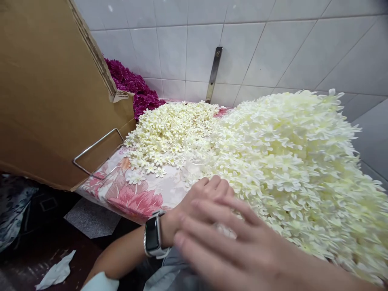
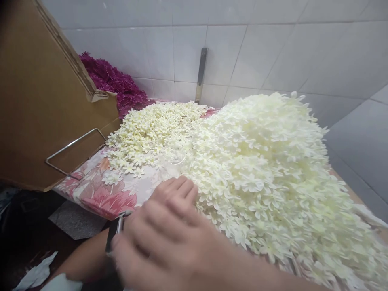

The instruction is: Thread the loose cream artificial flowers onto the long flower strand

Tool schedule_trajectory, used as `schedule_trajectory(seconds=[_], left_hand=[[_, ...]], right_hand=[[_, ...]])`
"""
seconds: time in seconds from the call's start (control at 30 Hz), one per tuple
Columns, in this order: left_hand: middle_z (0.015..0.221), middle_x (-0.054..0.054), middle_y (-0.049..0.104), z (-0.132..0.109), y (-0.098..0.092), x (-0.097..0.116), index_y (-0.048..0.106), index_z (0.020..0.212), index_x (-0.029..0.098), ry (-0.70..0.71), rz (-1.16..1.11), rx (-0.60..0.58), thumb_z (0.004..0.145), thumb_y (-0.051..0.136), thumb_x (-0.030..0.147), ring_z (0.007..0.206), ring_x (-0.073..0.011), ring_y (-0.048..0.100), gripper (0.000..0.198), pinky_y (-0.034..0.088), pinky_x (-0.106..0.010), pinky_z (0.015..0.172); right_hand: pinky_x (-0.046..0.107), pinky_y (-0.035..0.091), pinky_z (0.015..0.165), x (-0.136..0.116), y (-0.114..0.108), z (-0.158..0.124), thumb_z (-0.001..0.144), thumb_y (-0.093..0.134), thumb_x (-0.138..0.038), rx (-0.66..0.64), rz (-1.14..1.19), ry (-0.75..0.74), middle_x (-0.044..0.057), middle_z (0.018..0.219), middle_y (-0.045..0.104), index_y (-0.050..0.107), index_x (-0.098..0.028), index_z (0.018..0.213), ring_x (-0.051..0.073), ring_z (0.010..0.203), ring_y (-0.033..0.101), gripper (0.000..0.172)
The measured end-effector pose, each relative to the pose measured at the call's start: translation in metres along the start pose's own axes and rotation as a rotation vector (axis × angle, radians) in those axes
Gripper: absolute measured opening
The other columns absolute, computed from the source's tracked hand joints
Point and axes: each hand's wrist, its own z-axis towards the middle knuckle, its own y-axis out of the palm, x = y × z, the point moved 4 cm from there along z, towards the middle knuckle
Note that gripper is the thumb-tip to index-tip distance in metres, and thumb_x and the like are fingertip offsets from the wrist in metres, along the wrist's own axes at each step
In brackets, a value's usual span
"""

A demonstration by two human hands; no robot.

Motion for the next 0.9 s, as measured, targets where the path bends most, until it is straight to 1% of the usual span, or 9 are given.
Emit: schedule_trajectory(seconds=[0.07, 0.2, 0.37, 0.43, 0.57, 0.63, 0.7, 0.8, 0.9], left_hand=[[0.056, -0.002, 0.054, 0.009, 0.004, 0.008, 0.052, 0.058, 0.016, 0.165, 0.135, -0.057, 0.079, 0.042, 0.001, 0.056, -0.0142, 0.049, 0.028, 0.029, -0.027, 0.047], [0.054, 0.0, 0.046, 0.013, 0.008, 0.021, 0.047, 0.058, 0.015, 0.459, 0.512, -0.087, 0.079, 0.035, -0.005, 0.05, -0.0124, 0.043, 0.032, 0.024, -0.025, 0.045], [0.059, -0.001, 0.049, 0.007, 0.006, 0.02, 0.05, 0.066, 0.015, 0.443, 0.502, -0.07, 0.086, 0.035, 0.002, 0.057, -0.0144, 0.048, 0.028, 0.03, -0.026, 0.048], [0.066, -0.004, 0.056, 0.007, 0.008, 0.017, 0.054, 0.073, 0.015, 0.386, 0.433, -0.102, 0.088, 0.037, 0.008, 0.065, -0.0162, 0.053, 0.024, 0.037, -0.027, 0.053], [0.075, -0.005, 0.065, 0.008, 0.011, 0.01, 0.059, 0.075, 0.016, 0.305, 0.34, -0.124, 0.088, 0.041, 0.01, 0.073, -0.0167, 0.059, 0.023, 0.045, -0.028, 0.065], [0.076, -0.007, 0.066, 0.008, 0.006, 0.006, 0.061, 0.077, 0.013, 0.2, 0.287, -0.07, 0.088, 0.039, 0.008, 0.073, -0.0177, 0.06, 0.025, 0.047, -0.029, 0.063], [0.078, -0.008, 0.067, 0.005, -0.005, -0.002, 0.063, 0.082, 0.011, 0.005, 0.1, 0.022, 0.089, 0.042, 0.01, 0.074, -0.0177, 0.062, 0.022, 0.048, -0.028, 0.063], [0.082, -0.005, 0.07, -0.005, -0.014, -0.017, 0.066, 0.084, 0.014, -0.384, -0.417, 0.116, 0.086, 0.054, 0.018, 0.075, -0.0154, 0.064, 0.013, 0.049, -0.025, 0.068], [0.075, -0.003, 0.07, -0.018, -0.009, -0.024, 0.069, 0.075, 0.016, -0.719, -0.876, 0.122, 0.078, 0.064, 0.024, 0.069, -0.0144, 0.064, 0.01, 0.049, -0.022, 0.064]], right_hand=[[0.028, 0.042, 0.092, -0.022, 0.015, 0.003, 0.098, 0.034, -0.017, 0.069, -0.082, -0.097, -0.005, 0.121, 0.058, 0.058, -0.03, 0.116, 0.015, 0.119, 0.045, 0.033], [0.031, 0.042, 0.09, -0.038, 0.033, 0.005, 0.094, 0.042, -0.017, 0.178, -0.126, -0.114, -0.001, 0.112, 0.063, 0.057, -0.029, 0.117, 0.018, 0.118, 0.046, 0.03], [0.032, 0.037, 0.095, -0.024, 0.002, 0.002, 0.099, 0.027, -0.018, 0.06, -0.103, -0.075, -0.001, 0.127, 0.055, 0.057, -0.026, 0.118, 0.017, 0.124, 0.042, 0.037], [0.037, 0.034, 0.098, -0.011, -0.013, -0.003, 0.099, 0.027, -0.017, 0.085, -0.072, -0.017, 0.005, 0.124, 0.057, 0.057, -0.018, 0.117, 0.021, 0.123, 0.044, 0.034], [0.042, 0.038, 0.091, 0.022, -0.024, -0.016, 0.09, 0.047, -0.007, 0.283, -0.051, 0.217, 0.012, 0.109, 0.063, 0.053, -0.012, 0.114, 0.027, 0.108, 0.055, 0.025], [0.04, 0.041, 0.085, 0.035, -0.022, -0.022, 0.087, 0.05, -0.004, 0.343, -0.083, 0.292, 0.012, 0.103, 0.064, 0.051, -0.014, 0.116, 0.026, 0.1, 0.059, 0.03], [0.037, 0.043, 0.081, 0.045, -0.019, -0.026, 0.087, 0.051, -0.003, 0.391, -0.111, 0.357, 0.01, 0.097, 0.063, 0.05, -0.017, 0.115, 0.025, 0.094, 0.06, 0.032], [0.035, 0.044, 0.075, 0.052, -0.009, -0.029, 0.087, 0.054, -0.008, 0.382, -0.077, 0.373, 0.007, 0.089, 0.062, 0.051, -0.019, 0.108, 0.022, 0.085, 0.059, 0.024], [0.033, 0.039, 0.068, 0.054, 0.003, -0.03, 0.088, 0.057, -0.013, 0.302, 0.004, 0.339, 0.004, 0.081, 0.061, 0.053, -0.019, 0.094, 0.019, 0.077, 0.056, 0.009]])
